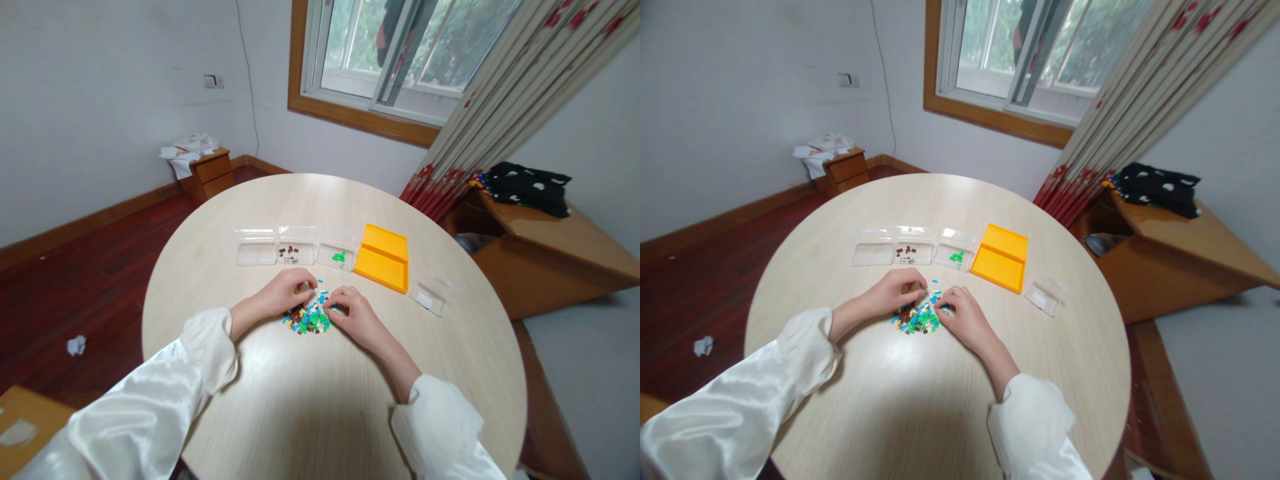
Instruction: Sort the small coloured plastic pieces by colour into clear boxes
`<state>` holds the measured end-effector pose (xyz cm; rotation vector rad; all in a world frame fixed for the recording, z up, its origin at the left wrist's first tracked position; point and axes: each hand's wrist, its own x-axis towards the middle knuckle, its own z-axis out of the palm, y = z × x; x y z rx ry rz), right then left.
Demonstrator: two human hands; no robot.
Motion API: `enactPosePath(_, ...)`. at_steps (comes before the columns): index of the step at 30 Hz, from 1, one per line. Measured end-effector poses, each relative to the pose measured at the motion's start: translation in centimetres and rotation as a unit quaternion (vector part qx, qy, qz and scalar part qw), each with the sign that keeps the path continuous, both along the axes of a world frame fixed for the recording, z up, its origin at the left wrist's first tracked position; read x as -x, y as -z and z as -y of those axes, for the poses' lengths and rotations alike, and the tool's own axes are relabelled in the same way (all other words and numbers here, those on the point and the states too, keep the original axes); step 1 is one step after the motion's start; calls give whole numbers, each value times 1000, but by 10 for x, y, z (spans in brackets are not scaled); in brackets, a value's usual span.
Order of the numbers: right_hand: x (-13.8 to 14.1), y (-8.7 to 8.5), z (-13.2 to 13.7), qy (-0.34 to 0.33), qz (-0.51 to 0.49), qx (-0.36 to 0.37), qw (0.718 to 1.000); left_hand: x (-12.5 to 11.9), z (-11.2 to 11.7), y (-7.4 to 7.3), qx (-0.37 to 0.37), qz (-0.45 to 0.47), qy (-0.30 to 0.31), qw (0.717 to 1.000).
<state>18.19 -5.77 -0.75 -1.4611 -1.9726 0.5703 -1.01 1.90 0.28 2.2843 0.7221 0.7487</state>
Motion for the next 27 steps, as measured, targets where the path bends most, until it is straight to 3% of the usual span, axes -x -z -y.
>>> enactPosePath(19,1,0,1,1,49,-7,999,0,-3,5,-9,-7,-1,1000)
enactPosePath(27,4,-6,5,-19,87,-56,994,0,-2,4,-12,-4,-7,1000)
